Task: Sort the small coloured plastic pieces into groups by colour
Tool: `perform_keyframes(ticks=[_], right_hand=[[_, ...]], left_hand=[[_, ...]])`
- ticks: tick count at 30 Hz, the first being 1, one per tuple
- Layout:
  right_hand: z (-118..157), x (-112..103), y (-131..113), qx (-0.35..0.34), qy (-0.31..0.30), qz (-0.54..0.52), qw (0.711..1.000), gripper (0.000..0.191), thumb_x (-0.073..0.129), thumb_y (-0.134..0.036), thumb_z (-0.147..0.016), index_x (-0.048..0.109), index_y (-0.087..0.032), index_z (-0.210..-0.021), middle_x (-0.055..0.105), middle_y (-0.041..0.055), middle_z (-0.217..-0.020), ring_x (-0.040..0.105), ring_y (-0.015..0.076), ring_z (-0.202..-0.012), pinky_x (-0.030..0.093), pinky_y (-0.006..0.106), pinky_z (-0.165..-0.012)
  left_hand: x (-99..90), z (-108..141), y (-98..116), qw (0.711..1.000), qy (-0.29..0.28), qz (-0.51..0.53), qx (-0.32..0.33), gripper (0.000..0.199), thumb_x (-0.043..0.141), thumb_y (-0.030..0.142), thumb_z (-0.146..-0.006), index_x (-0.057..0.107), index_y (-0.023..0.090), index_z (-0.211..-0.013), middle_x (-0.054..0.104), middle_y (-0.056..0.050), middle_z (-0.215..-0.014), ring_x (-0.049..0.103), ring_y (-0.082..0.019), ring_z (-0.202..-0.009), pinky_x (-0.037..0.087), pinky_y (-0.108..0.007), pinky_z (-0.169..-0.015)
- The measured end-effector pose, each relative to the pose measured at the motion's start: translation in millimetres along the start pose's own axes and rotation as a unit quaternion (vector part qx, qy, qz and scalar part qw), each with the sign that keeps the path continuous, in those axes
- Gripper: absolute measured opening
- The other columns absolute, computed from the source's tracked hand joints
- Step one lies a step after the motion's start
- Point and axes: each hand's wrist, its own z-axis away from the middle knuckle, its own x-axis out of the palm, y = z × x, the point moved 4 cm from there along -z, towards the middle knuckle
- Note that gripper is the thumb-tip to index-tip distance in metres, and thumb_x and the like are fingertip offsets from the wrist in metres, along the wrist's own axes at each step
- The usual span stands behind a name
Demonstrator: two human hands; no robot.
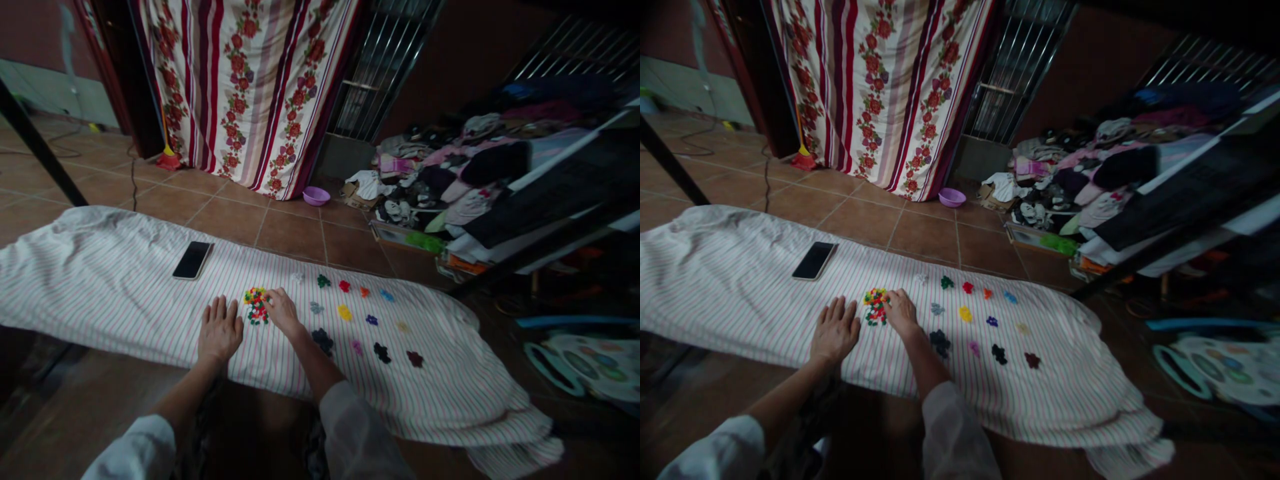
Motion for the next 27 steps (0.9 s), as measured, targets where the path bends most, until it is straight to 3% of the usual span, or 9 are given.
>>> perform_keyframes(ticks=[10,18,23,27], right_hand=[[-2,0,13,-0.022,0.075,-0.115,0.99,0.01,0.054,-0.021,-0.083,0.062,-0.022,-0.088,0.061,0.0011,-0.09,0.058,0.0122,-0.077,0.044,0.023,-0.075],[2,-4,31,0.015,0.106,-0.188,0.976,0.012,0.052,-0.023,-0.08,0.06,-0.023,-0.09,0.065,-0.0009,-0.084,0.062,0.0131,-0.074,0.048,0.024,-0.069],[9,-28,59,0.011,0.166,-0.226,0.96,0.02,0.049,-0.023,-0.079,0.062,-0.022,-0.095,0.066,0.0018,-0.09,0.063,0.0136,-0.078,0.051,0.026,-0.073],[18,-57,96,0.041,0.213,-0.219,0.951,0.021,0.048,-0.024,-0.077,0.065,-0.023,-0.09,0.067,0.002,-0.09,0.064,0.0154,-0.081,0.051,0.029,-0.078]], left_hand=[[-0.8,0,1,1.0,0.001,-0.013,0.005,0.049,0.039,0.034,-0.087,0.053,0.015,-0.13,0.048,-0.02,-0.138,0.039,-0.033,-0.133,0.029,-0.048,-0.108],[-0.1,0,1,1.0,-0.009,-0.013,0.0,0.049,0.039,0.034,-0.087,0.052,0.014,-0.13,0.047,-0.021,-0.139,0.038,-0.033,-0.133,0.028,-0.048,-0.108],[-3.4,0,1,0.999,-0.024,-0.025,0.004,0.05,0.038,0.034,-0.087,0.051,0.014,-0.131,0.047,-0.02,-0.139,0.039,-0.033,-0.132,0.029,-0.047,-0.107],[-3.3,0,1,0.999,-0.027,-0.035,0.005,0.05,0.037,0.035,-0.088,0.051,0.014,-0.131,0.047,-0.02,-0.139,0.038,-0.032,-0.133,0.028,-0.047,-0.108]])
